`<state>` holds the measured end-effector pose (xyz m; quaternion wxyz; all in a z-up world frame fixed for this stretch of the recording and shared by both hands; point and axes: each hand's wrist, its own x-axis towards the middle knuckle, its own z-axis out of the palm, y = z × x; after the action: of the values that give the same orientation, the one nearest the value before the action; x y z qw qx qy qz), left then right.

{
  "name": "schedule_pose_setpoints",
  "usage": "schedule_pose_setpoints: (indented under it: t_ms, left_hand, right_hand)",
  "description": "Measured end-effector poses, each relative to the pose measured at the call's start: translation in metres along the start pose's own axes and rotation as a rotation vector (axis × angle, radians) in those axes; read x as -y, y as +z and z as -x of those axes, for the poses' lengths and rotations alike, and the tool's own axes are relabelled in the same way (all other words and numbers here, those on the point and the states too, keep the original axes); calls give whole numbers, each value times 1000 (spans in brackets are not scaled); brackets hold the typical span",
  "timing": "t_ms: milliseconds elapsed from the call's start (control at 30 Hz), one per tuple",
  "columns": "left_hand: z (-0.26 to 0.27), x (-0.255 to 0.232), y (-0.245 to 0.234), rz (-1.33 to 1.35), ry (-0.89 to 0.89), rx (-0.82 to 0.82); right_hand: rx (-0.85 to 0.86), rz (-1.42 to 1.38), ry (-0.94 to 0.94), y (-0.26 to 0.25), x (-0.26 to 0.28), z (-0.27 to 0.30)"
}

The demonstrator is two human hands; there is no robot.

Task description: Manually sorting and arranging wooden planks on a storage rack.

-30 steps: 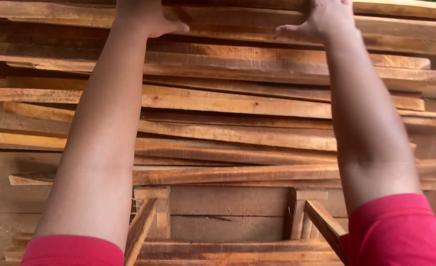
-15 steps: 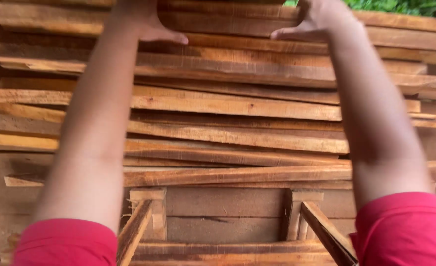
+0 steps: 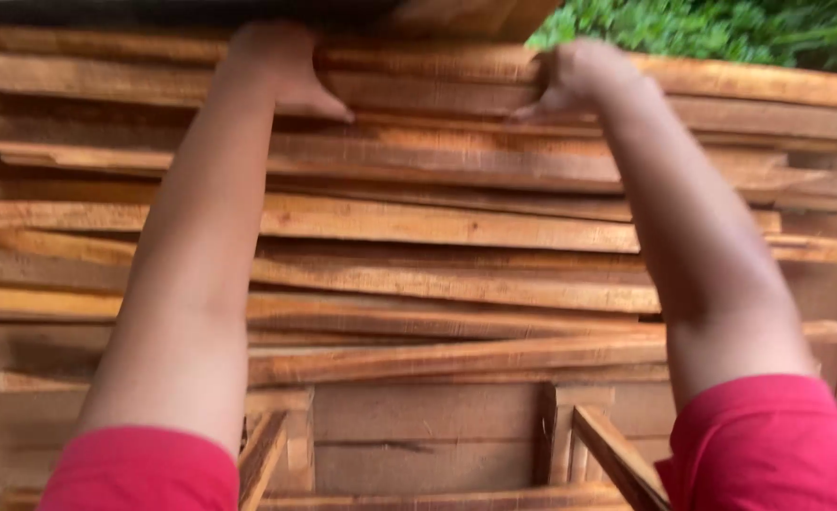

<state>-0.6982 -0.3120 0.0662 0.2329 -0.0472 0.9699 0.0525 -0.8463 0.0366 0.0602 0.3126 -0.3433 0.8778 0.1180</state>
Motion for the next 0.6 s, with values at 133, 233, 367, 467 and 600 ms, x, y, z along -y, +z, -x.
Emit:
schedule_pose_setpoints:
  t_ms: [133, 233, 367, 467, 600]
  left_hand:
    - [10, 2, 1, -191, 33, 52]
    - [24, 15, 17, -176, 159, -103]
    - [66, 11, 20, -245, 210, -175]
    - [104, 5, 25, -306, 214, -46]
    - [143, -14, 41, -234, 213, -73]
  right_hand:
    - [-174, 48, -22, 21, -7, 10]
    - [-359, 146, -140, 31, -5, 38]
    - [-435, 369, -171, 51, 9, 81]
    - [-292, 171, -82, 69, 28, 117]
    - [-417, 76, -163, 94, 40, 149]
